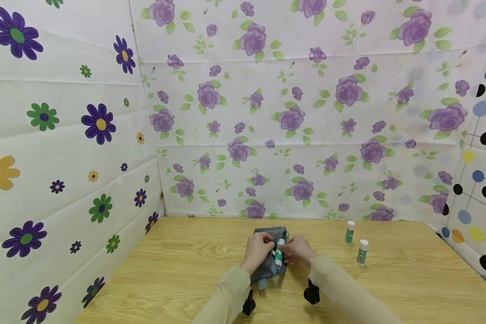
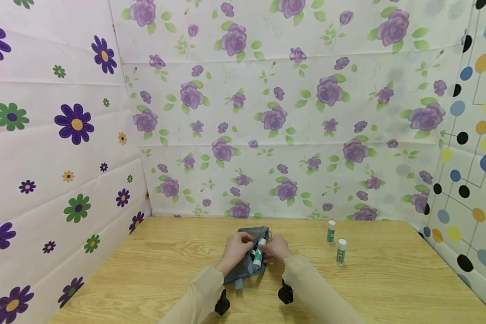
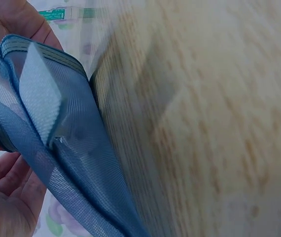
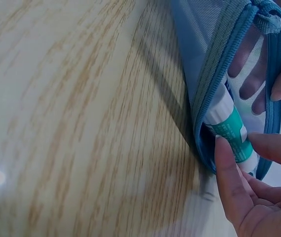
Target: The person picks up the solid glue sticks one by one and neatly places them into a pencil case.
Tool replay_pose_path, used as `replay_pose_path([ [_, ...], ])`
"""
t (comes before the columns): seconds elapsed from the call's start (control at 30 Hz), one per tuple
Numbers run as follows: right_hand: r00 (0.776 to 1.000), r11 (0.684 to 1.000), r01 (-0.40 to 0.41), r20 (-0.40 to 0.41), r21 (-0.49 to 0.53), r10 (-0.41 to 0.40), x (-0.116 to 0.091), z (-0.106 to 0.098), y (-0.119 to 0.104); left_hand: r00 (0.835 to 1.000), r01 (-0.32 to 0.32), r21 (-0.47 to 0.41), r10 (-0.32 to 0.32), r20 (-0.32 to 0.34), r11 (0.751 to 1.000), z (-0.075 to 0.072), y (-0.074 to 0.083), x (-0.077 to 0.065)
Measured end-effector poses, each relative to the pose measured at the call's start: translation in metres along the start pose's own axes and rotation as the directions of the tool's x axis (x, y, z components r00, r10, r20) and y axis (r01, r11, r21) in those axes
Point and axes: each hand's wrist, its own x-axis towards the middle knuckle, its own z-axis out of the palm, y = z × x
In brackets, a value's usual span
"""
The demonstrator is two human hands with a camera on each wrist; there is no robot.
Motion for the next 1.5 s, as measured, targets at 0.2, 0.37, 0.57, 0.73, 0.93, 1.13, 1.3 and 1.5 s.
replay_pose_path([
  [0.2, 1.000, 1.000, 0.007, 0.021, -0.007, -0.007, -0.001, -0.002, 0.001, 1.000, 0.013, -0.006, -0.013, 0.004, 1.000, 0.001, 0.000, 0.001],
  [0.37, 0.999, 1.000, 0.022, 0.026, -0.022, -0.021, 0.000, -0.003, 0.001, 1.000, 0.007, 0.000, -0.007, -0.005, 1.000, 0.002, -0.001, 0.002],
  [0.57, 0.999, 0.999, 0.031, 0.028, -0.022, -0.031, 0.000, -0.006, 0.002, 1.000, 0.004, 0.008, -0.004, -0.008, 1.000, 0.001, -0.002, 0.002],
  [0.73, 1.000, 1.000, 0.026, 0.011, -0.007, -0.025, 0.000, -0.011, 0.000, 1.000, -0.007, -0.009, 0.007, -0.010, 1.000, 0.001, -0.003, 0.002],
  [0.93, 1.000, 1.000, 0.024, -0.010, 0.017, -0.024, -0.002, -0.021, -0.006, 1.000, -0.004, -0.018, 0.004, -0.004, 1.000, 0.000, -0.002, 0.002],
  [1.13, 0.999, 0.998, 0.038, -0.005, 0.052, -0.038, -0.006, -0.030, -0.014, 1.000, 0.004, -0.013, -0.004, -0.003, 1.000, 0.000, 0.000, 0.001],
  [1.3, 0.999, 0.998, 0.030, -0.019, 0.059, -0.029, -0.008, -0.037, -0.016, 1.000, -0.002, -0.011, 0.001, -0.004, 1.000, 0.000, 0.001, 0.000],
  [1.5, 0.998, 0.997, 0.062, -0.012, 0.055, -0.062, -0.007, -0.046, -0.019, 1.000, -0.006, -0.006, 0.006, -0.009, 1.000, -0.001, 0.000, -0.001],
])
